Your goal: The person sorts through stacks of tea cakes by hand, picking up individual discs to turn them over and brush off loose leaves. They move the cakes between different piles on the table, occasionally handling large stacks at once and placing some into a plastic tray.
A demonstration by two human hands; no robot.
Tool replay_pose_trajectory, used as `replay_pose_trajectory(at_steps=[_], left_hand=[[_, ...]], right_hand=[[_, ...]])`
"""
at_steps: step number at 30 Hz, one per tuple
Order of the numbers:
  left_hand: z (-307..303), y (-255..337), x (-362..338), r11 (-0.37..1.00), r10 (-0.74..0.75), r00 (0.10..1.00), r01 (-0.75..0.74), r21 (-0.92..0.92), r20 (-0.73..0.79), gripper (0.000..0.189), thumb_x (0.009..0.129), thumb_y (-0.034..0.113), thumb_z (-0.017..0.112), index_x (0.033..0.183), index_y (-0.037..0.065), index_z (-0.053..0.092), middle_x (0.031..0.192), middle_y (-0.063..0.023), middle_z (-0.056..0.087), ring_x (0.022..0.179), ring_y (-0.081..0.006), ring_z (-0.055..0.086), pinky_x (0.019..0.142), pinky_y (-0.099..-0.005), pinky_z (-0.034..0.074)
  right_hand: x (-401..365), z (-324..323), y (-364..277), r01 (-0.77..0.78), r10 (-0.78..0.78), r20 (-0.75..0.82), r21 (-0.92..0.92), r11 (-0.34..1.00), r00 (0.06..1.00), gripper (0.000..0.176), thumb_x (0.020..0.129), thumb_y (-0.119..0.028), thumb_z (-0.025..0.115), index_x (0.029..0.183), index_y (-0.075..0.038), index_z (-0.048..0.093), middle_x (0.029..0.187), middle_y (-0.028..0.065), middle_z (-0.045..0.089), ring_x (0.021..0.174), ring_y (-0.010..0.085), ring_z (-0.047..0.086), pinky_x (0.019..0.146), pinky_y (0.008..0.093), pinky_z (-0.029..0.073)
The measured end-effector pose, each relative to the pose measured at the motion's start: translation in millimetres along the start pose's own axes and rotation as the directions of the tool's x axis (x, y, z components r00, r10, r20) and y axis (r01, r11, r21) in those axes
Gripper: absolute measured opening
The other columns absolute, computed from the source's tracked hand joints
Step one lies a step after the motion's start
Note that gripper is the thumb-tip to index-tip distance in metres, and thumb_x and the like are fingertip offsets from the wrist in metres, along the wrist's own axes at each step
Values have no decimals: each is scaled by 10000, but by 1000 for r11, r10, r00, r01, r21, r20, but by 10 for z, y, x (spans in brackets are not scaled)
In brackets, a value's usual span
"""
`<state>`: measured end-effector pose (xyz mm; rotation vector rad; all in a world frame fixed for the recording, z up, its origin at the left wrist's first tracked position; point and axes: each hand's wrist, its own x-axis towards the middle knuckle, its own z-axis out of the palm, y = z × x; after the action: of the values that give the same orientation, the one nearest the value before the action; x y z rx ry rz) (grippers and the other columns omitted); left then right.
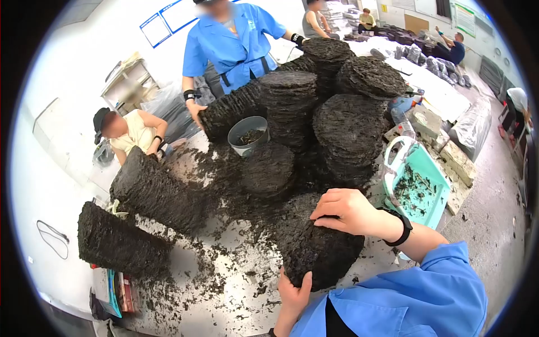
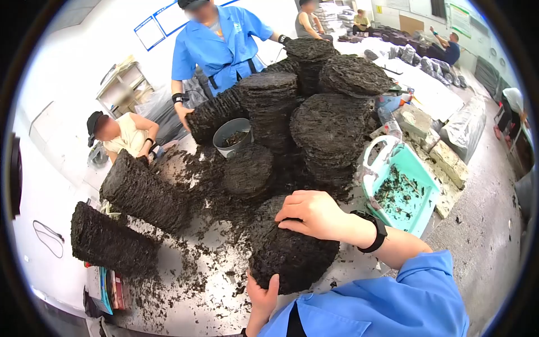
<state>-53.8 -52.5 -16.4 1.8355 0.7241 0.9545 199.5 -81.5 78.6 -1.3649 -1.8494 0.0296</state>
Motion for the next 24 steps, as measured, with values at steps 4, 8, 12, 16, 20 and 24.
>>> replay_pose_trajectory(at_steps=[4, 8, 12, 16, 20, 24], left_hand=[[-4, -36, -23, 997, -39, 999, 42, -65, 36, 376, 873, 145, 664, 1168, -46, 529, 1021, -149, 654, 895, -221, 635, 823, -336, 496], [-144, -168, 100, 968, -75, 987, 39, -247, -139, 434, 871, 139, 673, 1223, -60, 516, 1130, -153, 620, 1022, -221, 587, 916, -357, 463], [-776, -326, 370, 750, -502, 723, 91, -656, -474, 526, 932, 157, 591, 1379, -13, 371, 1242, -171, 550, 1063, -263, 588, 882, -396, 532], [-1364, -1180, 283, 724, -637, 588, 234, -649, -498, 482, 921, 167, 614, 1324, -25, 433, 1228, -165, 564, 1050, -277, 599, 863, -402, 533], [-1417, -1660, 215, 888, -457, 731, 338, -314, -507, 679, 899, 244, 662, 1404, -80, 345, 1352, -203, 490, 1240, -309, 476, 1060, -379, 365], [-1234, -1300, 311, 640, 175, 790, 362, 677, -588, 702, 839, 218, 678, 1393, -74, 362, 1425, -266, 391, 1342, -376, 361, 1126, -425, 266]], right_hand=[[-80, -62, 66, -89, 86, 35, 121, 989, 996, 101, 828, -155, 703, 857, -59, 710, 854, 59, 682, 797, 222, 647, 699, 331, 518], [-573, -380, 347, -338, 563, -191, 632, 697, 804, 102, 868, -71, 650, 917, -6, 711, 851, 73, 693, 808, 147, 642, 729, 292, 520], [-1406, -890, 730, -732, 502, -646, -135, 668, 576, 341, 821, -64, 659, 1157, -24, 615, 1029, 88, 659, 987, 175, 602, 846, 316, 479], [-1813, -850, 830, -758, 605, -667, 93, 646, 435, 396, 841, -80, 620, 1231, -52, 559, 1072, 50, 631, 1059, 177, 578, 878, 311, 458], [-1507, -22, 670, -625, 770, -102, 522, 580, 630, 370, 910, -94, 577, 1269, -30, 514, 1155, 76, 603, 1080, 182, 568, 917, 313, 450], [-1148, 458, 530, -592, 656, -52, 381, 710, 753, 405, 930, -106, 512, 1321, -7, 483, 1266, 114, 554, 1195, 223, 506, 1006, 341, 390]])
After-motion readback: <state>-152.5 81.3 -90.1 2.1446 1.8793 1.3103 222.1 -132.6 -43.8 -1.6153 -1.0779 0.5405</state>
